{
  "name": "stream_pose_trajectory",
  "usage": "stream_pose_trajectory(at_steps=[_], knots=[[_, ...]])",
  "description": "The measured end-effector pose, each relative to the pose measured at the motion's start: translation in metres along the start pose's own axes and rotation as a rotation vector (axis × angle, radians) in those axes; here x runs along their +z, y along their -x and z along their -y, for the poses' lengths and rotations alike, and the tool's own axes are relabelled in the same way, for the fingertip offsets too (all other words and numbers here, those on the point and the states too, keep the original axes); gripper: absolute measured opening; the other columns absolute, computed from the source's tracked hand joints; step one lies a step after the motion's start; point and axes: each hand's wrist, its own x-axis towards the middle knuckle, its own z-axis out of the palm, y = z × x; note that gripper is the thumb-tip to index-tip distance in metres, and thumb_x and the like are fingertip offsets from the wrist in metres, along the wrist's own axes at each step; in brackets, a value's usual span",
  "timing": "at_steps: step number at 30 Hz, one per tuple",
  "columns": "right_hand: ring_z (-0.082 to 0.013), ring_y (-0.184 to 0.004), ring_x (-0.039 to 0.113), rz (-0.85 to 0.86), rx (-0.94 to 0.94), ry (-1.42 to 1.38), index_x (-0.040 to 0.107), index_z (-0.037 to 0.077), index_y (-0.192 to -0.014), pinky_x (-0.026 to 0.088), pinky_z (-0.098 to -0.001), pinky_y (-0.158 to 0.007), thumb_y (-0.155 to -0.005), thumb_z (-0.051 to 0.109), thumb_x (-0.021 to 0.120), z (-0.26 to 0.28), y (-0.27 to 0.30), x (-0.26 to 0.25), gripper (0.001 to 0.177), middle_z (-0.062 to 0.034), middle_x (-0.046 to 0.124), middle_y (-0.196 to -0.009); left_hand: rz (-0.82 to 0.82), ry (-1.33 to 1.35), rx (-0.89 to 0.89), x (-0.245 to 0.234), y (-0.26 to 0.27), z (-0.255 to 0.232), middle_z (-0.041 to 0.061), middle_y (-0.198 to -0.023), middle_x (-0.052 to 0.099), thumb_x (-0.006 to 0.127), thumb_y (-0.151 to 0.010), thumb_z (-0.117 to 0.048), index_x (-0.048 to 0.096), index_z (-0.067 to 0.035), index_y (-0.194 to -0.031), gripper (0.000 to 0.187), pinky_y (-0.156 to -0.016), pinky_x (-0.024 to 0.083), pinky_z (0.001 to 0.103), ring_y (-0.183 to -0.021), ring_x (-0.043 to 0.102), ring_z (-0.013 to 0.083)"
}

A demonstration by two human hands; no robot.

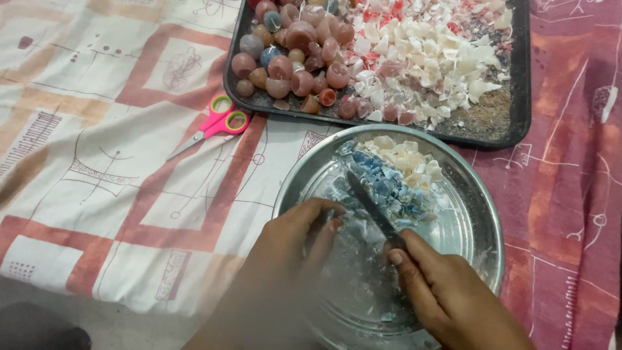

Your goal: Scraping and preparing wax pieces for candle making using a knife on a metal tray.

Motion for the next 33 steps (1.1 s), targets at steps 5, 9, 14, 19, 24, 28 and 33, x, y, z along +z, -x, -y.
stream_pose_trajectory(at_steps=[5, 9, 14, 19, 24, 28, 33], knots=[[-0.0222, -0.057, 0.07, -0.089, 0.228, 0.144, 0.062, 0.014, -0.126, 0.054, -0.0379, -0.056, -0.102, 0.029, 0.054, 0.017, 0.004, -0.013, 0.03, -0.0085, 0.069, -0.067, -0.157, -0.313, 0.357, 0.007, -0.006, 0.021, 0.019, -0.123, 0.063, 0.061, -0.084, -0.001, 0.063, -0.002, -0.124, 0.04, -0.09, 0.053, 0.042, -0.108, 0.064, 0.0371], [-0.0205, -0.058, 0.062, -0.178, 0.167, 0.139, 0.065, 0.011, -0.114, 0.055, -0.0362, -0.051, -0.102, 0.024, 0.054, 0.001, 0.013, -0.023, 0.02, -0.0068, 0.061, -0.07, -0.302, -0.583, 0.55, 0.018, -0.007, 0.017, 0.016, -0.128, 0.062, 0.066, -0.075, -0.002, 0.065, -0.005, -0.121, 0.046, -0.099, 0.05, 0.042, -0.119, 0.054, 0.0354], [-0.0191, -0.057, 0.063, -0.223, 0.163, 0.17, 0.064, 0.011, -0.111, 0.054, -0.0363, -0.05, -0.101, 0.023, 0.056, 0.002, 0.017, -0.027, 0.018, -0.006, 0.06, -0.069, -0.228, -0.599, 0.557, 0.04, -0.012, 0.021, 0.011, -0.113, 0.064, 0.073, -0.08, -0.015, 0.067, -0.007, -0.109, 0.031, -0.094, 0.049, 0.043, -0.114, 0.055, 0.0337], [-0.0237, -0.058, 0.07, -0.189, 0.179, 0.234, 0.063, 0.013, -0.11, 0.052, -0.0398, -0.055, -0.1, 0.027, 0.058, 0.014, 0.016, -0.015, 0.017, -0.0094, 0.07, -0.065, -0.195, -0.604, 0.547, 0.043, -0.005, 0.019, 0.008, -0.099, 0.066, 0.071, -0.086, -0.018, 0.066, -0.008, -0.099, 0.017, -0.085, 0.051, 0.041, -0.1, 0.059, 0.0299], [-0.0311, -0.062, 0.075, -0.129, -0.212, 0.233, 0.06, 0.014, -0.113, 0.058, -0.0417, -0.055, -0.101, 0.025, 0.056, -0.014, 0.007, 0.013, 0.017, -0.0103, 0.073, -0.078, -0.329, -0.545, 0.349, 0.034, 0.005, 0.017, 0.006, -0.08, 0.068, 0.071, -0.087, -0.017, 0.064, -0.009, -0.086, 0.01, -0.067, 0.051, 0.041, -0.08, 0.063, 0.0284], [-0.0422, -0.061, 0.073, -0.185, -0.14, 0.287, 0.057, 0.01, -0.11, 0.057, -0.0517, -0.055, -0.093, 0.021, 0.056, 0.027, -0.007, 0.038, 0.02, -0.0187, 0.071, -0.077, -0.482, -0.518, 0.281, 0.044, 0.003, 0.029, 0.006, -0.071, 0.067, 0.074, -0.085, -0.02, 0.062, -0.009, -0.081, 0.016, -0.063, 0.052, 0.042, -0.076, 0.064, 0.028], [-0.0464, -0.058, 0.071, -0.134, -0.041, 0.298, 0.056, 0.006, -0.111, 0.056, -0.056, -0.055, -0.096, 0.017, 0.053, 0.041, -0.018, 0.054, 0.019, -0.0267, 0.069, -0.062, -0.571, -0.549, 0.299, 0.053, 0.002, 0.04, 0.007, -0.067, 0.063, 0.076, -0.082, -0.021, 0.064, -0.01, -0.073, 0.018, -0.06, 0.052, 0.039, -0.073, 0.064, 0.0266]])
